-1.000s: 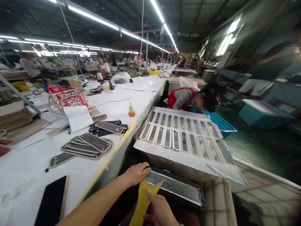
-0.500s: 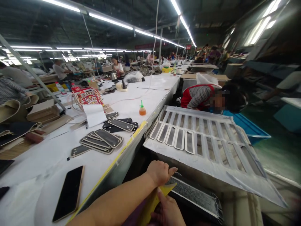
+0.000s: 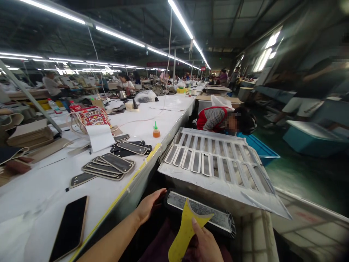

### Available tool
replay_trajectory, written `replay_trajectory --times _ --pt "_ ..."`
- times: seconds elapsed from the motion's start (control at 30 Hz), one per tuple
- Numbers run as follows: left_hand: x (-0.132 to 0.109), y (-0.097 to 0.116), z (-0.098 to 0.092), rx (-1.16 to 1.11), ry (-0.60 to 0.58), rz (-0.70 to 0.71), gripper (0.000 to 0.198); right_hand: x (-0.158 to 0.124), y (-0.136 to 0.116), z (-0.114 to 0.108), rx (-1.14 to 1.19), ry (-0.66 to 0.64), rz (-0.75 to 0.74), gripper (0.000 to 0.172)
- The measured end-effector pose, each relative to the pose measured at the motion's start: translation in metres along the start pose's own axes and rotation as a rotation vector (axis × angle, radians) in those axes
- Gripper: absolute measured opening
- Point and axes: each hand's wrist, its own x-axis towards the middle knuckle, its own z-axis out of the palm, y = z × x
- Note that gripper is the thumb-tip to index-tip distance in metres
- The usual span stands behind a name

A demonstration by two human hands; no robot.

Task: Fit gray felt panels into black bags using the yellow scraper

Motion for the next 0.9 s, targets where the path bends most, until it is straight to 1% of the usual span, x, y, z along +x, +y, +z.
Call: replay_trajectory --times 0.1,0.2,0.27,0.37,0.4,0.47,0.53,0.57,0.63,0.7,0.73,0.77,0.8,0.83,0.9 --pt "-0.004 -0.014 0.008 -0.098 -0.048 -0.007 0.046 0.001 -0.009 0.005 0.078 -0.001 -0.097 0.030" --pt "0.001 -0.014 0.016 -0.145 -0.071 0.009 0.051 0.012 -0.025 0.013 0.128 0.022 -0.247 0.030" --pt "0.004 -0.009 0.017 -0.122 -0.069 0.006 0.053 0.023 -0.037 0.024 0.141 0.023 -0.344 0.032" --pt "0.007 -0.001 0.017 -0.051 -0.066 0.006 0.054 0.044 -0.053 0.045 0.149 -0.018 -0.461 0.043" --pt "0.007 0.001 0.017 -0.020 -0.067 0.018 0.053 0.051 -0.057 0.053 0.144 -0.041 -0.484 0.046" --pt "0.009 0.004 0.017 0.069 -0.065 0.079 0.051 0.064 -0.063 0.067 0.102 -0.077 -0.511 0.044" --pt "0.011 0.005 0.018 0.178 -0.062 0.176 0.050 0.074 -0.066 0.075 -0.027 -0.076 -0.570 0.037" --pt "0.012 0.005 0.018 0.229 -0.061 0.220 0.049 0.077 -0.067 0.076 -0.142 -0.060 -0.638 0.033" --pt "0.013 0.005 0.021 0.318 -0.046 0.285 0.048 0.080 -0.069 0.074 -0.462 -0.002 -0.830 0.026" --pt "0.014 0.004 0.023 0.409 0.022 0.305 0.046 0.081 -0.070 0.071 -0.801 0.058 -0.988 0.021" --pt "0.013 0.003 0.023 0.446 0.064 0.303 0.045 0.082 -0.069 0.069 -0.931 0.073 -1.015 0.020" --pt "0.012 0.003 0.023 0.464 0.096 0.295 0.044 0.084 -0.067 0.069 -1.015 0.075 -1.006 0.020" --pt "0.010 0.002 0.022 0.455 0.098 0.280 0.044 0.087 -0.064 0.070 -1.050 0.073 -0.982 0.020" --pt "0.008 0.001 0.020 0.408 0.067 0.258 0.045 0.091 -0.060 0.072 -1.042 0.066 -0.952 0.020" --pt "0.004 -0.002 0.013 0.228 -0.054 0.188 0.050 0.100 -0.053 0.078 -0.910 0.048 -0.898 0.019"
